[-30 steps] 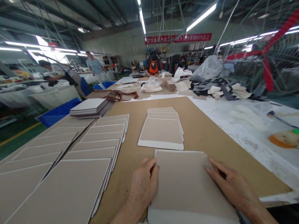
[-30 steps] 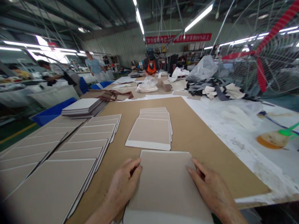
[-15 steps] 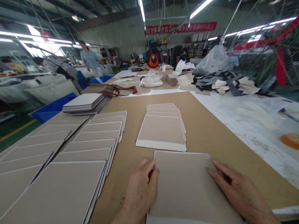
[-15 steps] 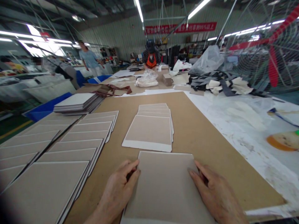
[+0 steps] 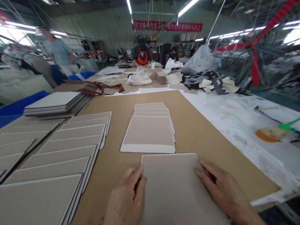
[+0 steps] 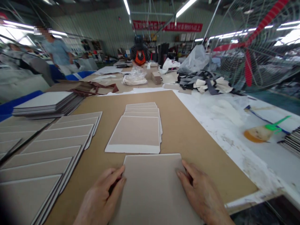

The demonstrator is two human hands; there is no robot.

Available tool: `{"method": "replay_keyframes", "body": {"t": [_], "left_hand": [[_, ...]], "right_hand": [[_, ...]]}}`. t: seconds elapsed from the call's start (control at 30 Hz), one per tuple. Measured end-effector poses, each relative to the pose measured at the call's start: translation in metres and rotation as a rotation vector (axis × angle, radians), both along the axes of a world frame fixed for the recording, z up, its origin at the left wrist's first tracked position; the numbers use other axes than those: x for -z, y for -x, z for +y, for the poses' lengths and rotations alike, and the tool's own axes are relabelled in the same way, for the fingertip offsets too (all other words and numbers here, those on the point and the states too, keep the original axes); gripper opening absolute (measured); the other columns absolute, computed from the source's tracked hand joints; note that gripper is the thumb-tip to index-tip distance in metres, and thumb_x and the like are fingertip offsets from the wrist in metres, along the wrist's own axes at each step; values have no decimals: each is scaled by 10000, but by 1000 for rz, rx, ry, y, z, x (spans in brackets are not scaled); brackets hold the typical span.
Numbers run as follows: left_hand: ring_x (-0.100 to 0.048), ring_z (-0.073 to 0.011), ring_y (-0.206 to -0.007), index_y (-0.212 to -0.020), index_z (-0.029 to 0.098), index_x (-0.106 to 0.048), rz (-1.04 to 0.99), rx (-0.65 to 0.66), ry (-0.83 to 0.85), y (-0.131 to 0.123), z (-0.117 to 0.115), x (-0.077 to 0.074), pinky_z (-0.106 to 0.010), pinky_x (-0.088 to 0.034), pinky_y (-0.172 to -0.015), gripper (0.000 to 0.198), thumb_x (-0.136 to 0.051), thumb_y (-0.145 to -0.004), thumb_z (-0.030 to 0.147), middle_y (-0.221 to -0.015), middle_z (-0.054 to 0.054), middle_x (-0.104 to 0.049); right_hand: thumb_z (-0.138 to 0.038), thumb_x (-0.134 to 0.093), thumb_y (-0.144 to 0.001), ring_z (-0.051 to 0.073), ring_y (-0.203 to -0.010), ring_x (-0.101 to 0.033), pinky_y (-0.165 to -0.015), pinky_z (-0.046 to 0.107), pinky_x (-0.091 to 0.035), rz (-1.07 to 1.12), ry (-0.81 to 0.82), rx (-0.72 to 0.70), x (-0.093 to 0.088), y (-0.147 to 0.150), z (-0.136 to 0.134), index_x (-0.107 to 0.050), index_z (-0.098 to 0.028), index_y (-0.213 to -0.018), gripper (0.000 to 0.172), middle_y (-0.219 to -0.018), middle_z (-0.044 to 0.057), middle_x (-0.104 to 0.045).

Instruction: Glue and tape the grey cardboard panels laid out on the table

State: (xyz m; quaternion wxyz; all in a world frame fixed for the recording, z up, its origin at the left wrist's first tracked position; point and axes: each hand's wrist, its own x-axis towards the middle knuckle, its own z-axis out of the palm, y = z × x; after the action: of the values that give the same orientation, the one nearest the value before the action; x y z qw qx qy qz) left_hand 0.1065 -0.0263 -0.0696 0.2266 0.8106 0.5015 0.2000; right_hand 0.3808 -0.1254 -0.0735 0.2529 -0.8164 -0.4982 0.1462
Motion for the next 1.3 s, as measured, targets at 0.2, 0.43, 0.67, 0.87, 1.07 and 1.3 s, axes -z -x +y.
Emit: {"method": "replay_keyframes", "body": {"t": [0.2, 0.43, 0.67, 0.87, 1.07, 1.3], "left_hand": [[-664, -172, -898, -1205, 235, -596, 1, 48, -80, 8, 2, 11, -256, -544, -748, 358, -424, -933, 391, -1009, -43, -647], [-665, -196, -923, -1184, 230, -603, 35, 8, -96, 5, 1, 9, -288, -556, -769, 346, -425, -929, 382, -1021, -56, -660], [-668, -193, -895, -1190, 229, -589, 44, 7, -85, 5, 3, 11, -290, -552, -745, 347, -425, -928, 387, -1025, -52, -653], [-645, -206, -934, -1186, 214, -589, 53, 7, -31, 3, 0, 5, -323, -531, -793, 342, -408, -935, 359, -1038, -70, -633], [-627, -197, -886, -1152, 213, -597, 71, -21, 34, -5, -8, -8, -300, -496, -762, 308, -390, -935, 284, -973, -70, -619], [-609, -203, -900, -1176, 213, -571, 83, -34, 60, -8, -11, -10, -305, -473, -772, 315, -377, -932, 259, -1018, -82, -599]], "right_hand": [[-481, -435, -895, 227, -895, -679, -828, 357, -530, 11, 24, -44, -1, -1, 1, -654, -171, -1218, 499, -1040, 76, -723], [-468, -431, -915, 257, -1069, -647, -950, 415, -502, -12, 12, -53, 4, -1, -1, -628, -167, -1264, 501, -1218, 90, -669], [-434, -422, -929, 254, -1128, -619, -981, 405, -485, -74, 32, -91, 2, 0, 0, -616, -148, -1273, 488, -1260, 105, -643], [-459, -402, -925, 266, -1138, -615, -984, 425, -489, -119, 62, -74, 4, 1, 0, -617, -138, -1273, 519, -1286, 113, -625], [-599, -416, -879, 309, -1154, -603, -1006, 481, -470, -193, 36, -33, 30, -12, -6, -660, -198, -1230, 586, -1271, 97, -634], [-637, -376, -875, 312, -1155, -602, -1010, 476, -470, -212, 60, -43, 37, -17, -5, -656, -195, -1239, 637, -1280, 96, -627]]}}
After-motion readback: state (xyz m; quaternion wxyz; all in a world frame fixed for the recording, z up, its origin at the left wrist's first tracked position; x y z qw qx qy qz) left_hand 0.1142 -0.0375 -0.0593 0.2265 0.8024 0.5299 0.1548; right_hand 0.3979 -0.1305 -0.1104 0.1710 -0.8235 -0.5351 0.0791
